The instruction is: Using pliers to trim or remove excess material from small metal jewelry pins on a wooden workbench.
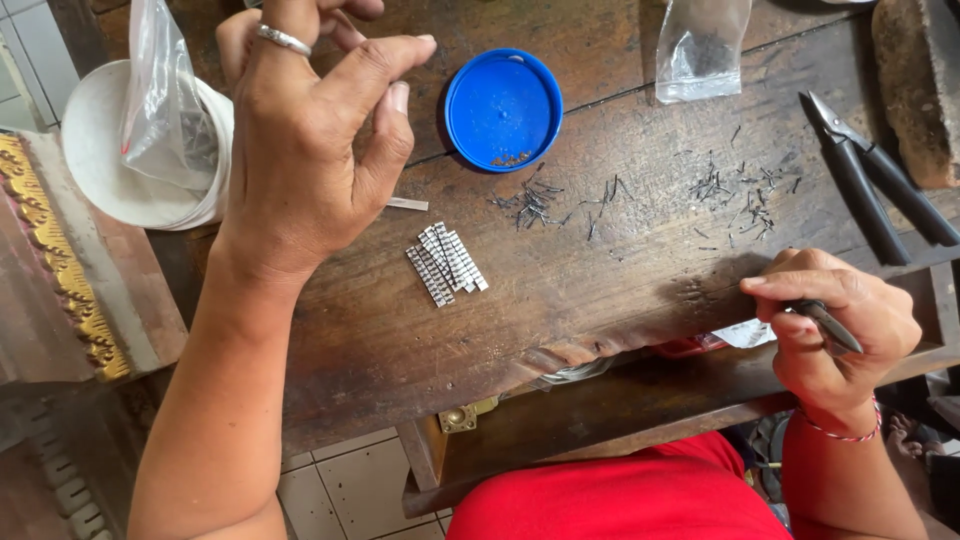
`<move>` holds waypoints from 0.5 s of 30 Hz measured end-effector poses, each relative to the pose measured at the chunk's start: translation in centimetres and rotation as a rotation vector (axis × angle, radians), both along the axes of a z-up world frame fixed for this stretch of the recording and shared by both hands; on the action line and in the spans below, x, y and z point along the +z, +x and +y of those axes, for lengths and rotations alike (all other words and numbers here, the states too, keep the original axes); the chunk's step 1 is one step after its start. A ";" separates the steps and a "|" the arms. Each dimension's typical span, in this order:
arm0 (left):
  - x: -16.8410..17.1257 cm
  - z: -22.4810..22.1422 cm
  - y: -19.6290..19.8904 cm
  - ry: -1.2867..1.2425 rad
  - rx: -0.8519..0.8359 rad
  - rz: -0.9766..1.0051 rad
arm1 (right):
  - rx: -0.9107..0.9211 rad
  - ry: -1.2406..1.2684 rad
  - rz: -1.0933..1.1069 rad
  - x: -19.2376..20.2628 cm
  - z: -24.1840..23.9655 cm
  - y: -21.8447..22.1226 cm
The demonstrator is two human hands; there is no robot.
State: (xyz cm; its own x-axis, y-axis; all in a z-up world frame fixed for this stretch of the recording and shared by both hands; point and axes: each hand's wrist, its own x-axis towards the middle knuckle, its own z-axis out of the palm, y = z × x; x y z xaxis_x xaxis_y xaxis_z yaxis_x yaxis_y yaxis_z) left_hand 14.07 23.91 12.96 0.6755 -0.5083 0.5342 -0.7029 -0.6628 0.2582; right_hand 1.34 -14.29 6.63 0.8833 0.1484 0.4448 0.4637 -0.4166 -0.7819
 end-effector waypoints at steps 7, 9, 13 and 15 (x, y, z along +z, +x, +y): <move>0.8 1.7 -0.2 0.084 0.055 -0.067 | 0.256 -0.087 0.154 -1.6 -3.9 -0.4; 1.8 2.7 -0.9 0.069 0.107 0.027 | 0.008 -0.008 0.208 -1.3 -2.1 -1.4; 3.5 2.9 -2.8 0.039 0.105 0.152 | 0.009 -0.033 0.305 -2.1 -3.1 -2.0; 3.6 2.2 -3.3 0.112 0.103 0.366 | -0.026 -0.070 0.331 -2.3 -3.4 -2.2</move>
